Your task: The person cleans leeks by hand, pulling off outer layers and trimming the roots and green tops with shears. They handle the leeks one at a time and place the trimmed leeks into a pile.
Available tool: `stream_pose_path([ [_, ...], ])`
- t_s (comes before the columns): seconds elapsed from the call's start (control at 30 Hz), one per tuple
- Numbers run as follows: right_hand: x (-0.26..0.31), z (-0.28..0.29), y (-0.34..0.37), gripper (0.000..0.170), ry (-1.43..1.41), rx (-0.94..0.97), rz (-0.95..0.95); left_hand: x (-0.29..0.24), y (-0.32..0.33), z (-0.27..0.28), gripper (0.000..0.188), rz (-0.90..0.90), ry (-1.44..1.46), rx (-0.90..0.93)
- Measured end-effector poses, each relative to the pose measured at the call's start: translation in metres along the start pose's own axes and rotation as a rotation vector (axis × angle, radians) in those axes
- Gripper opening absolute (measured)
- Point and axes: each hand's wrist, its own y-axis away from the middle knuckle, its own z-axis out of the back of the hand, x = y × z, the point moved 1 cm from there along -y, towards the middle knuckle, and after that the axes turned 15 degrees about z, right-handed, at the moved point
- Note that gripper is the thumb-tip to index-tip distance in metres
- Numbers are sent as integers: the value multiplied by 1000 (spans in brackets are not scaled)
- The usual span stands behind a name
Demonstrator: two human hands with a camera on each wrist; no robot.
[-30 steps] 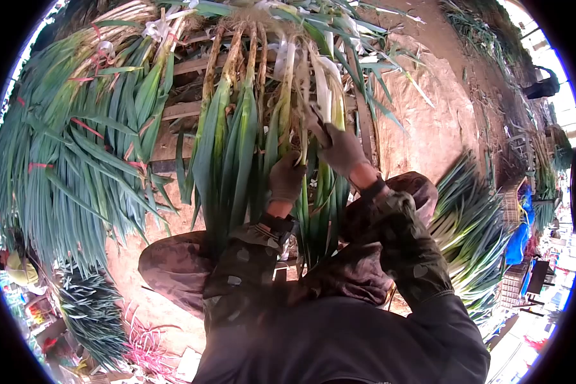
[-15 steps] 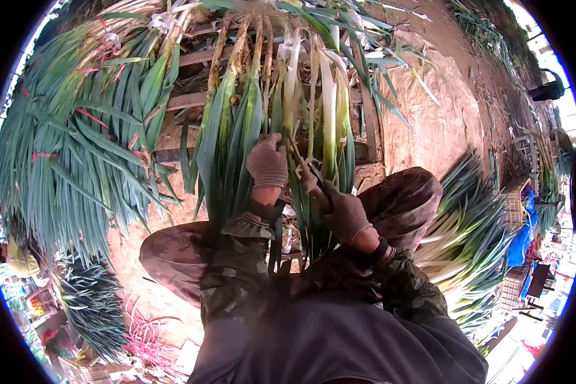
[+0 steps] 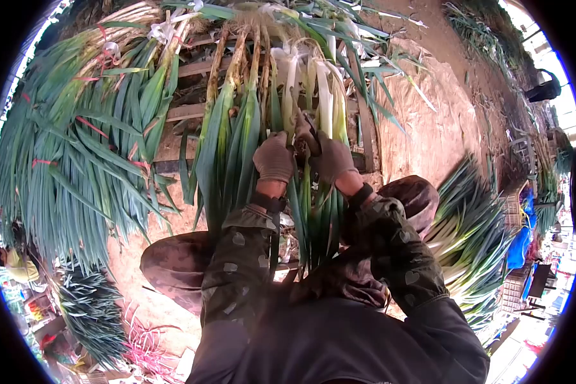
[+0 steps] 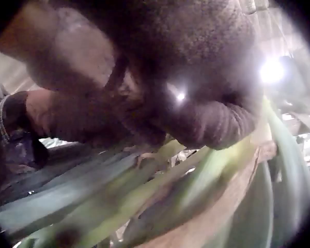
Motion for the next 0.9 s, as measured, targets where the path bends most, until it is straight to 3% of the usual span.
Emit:
stream_pose_path([
  [0.1, -7, 4, -34, 39, -2, -37, -31, -10, -6, 1, 34, 41, -1, -42],
  [0.3, -26, 4, -85, 33, 52, -71, -41, -16, -21, -12, 49, 75, -207, 67],
  [0.6, -53, 16, -146, 34, 31, -89, -9, -28, -35, -26, 48, 171, -278, 39],
  [0.67, -56, 18, -149, 34, 148, -81, 84, -25, -38, -25, 48, 176, -236, 66],
  [0.77, -57, 25, -140, 35, -46, -136, -16, -20, -40, -28, 48, 158, -194, 54],
  [0.9, -56, 26, -121, 36, -35, -133, 9, -16, -40, -35, 46, 168, -122, 30],
])
